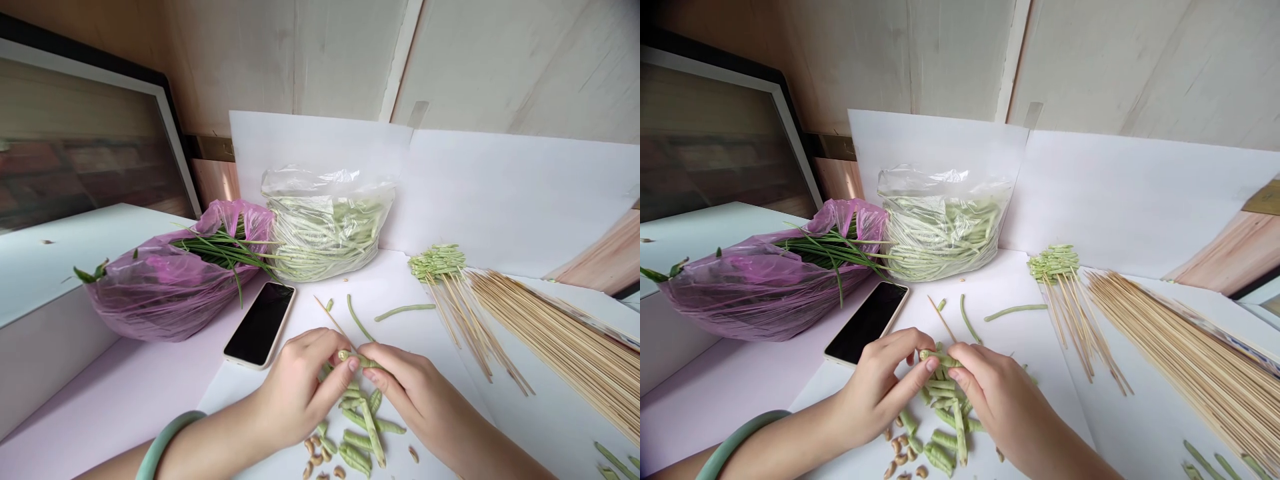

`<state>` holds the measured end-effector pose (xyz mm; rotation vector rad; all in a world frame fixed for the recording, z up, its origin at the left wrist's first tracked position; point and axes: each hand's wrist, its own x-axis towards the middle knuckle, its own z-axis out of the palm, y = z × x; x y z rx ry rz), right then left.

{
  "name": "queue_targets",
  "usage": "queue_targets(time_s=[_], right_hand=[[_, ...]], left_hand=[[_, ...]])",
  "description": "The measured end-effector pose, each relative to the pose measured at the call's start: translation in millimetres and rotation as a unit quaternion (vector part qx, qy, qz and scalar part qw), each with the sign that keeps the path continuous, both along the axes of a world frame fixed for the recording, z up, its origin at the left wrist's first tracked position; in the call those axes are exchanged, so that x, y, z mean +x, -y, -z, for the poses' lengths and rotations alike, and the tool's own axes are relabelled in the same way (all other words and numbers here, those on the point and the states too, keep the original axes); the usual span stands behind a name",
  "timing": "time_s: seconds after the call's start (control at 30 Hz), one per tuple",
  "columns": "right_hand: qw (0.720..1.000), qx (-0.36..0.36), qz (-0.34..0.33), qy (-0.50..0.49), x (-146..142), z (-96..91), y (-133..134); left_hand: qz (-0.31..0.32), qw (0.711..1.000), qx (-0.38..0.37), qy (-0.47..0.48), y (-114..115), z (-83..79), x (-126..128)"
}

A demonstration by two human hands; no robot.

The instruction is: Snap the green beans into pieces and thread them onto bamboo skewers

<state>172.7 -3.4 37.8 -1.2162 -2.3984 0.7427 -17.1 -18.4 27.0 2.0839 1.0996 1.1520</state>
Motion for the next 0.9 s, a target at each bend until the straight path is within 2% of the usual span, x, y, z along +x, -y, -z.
queue_targets(time_s=[0.1, 0.17, 0.3, 0.4, 0.57, 0.67, 0.73, 0.77, 0.83, 0.9], right_hand=[[1.0, 0.016, 0.01, -0.014, 3.0, 0.5, -1.1], [1.0, 0.017, 0.011, -0.021, 4.3, 0.0, -1.6], [1.0, 0.015, 0.003, -0.022, 6.0, -1.5, -1.8], [0.999, 0.014, 0.0, -0.045, 7.1, -2.9, -1.4], [0.997, -0.027, -0.011, -0.067, 8.5, -7.4, -0.8], [0.996, -0.041, -0.019, -0.072, 8.5, -10.1, -1.3], [0.997, -0.038, -0.02, -0.066, 8.0, -10.2, -2.3], [0.998, -0.031, -0.018, -0.056, 7.7, -9.5, -2.9], [1.0, -0.003, -0.011, -0.016, 6.7, -7.0, -4.0], [0.999, 0.032, -0.005, 0.039, 5.2, -3.8, -4.3]], left_hand=[[0.012, 0.995, -0.071, 0.064, -2.3, 0.1, 0.9], [0.031, 0.982, -0.133, 0.128, -5.3, 1.7, 1.7], [0.091, 0.923, -0.258, 0.272, -12.1, 6.7, 3.3], [0.126, 0.874, -0.319, 0.344, -15.5, 9.7, 4.4], [0.169, 0.801, -0.394, 0.417, -17.3, 14.7, 4.9], [0.184, 0.777, -0.418, 0.432, -19.3, 18.0, 4.6], [0.178, 0.789, -0.425, 0.406, -21.0, 18.0, 4.2], [0.166, 0.811, -0.42, 0.371, -21.5, 17.0, 4.0], [0.122, 0.888, -0.367, 0.247, -20.6, 12.7, 3.5], [0.062, 0.97, -0.229, 0.059, -17.1, 7.2, 3.2]])
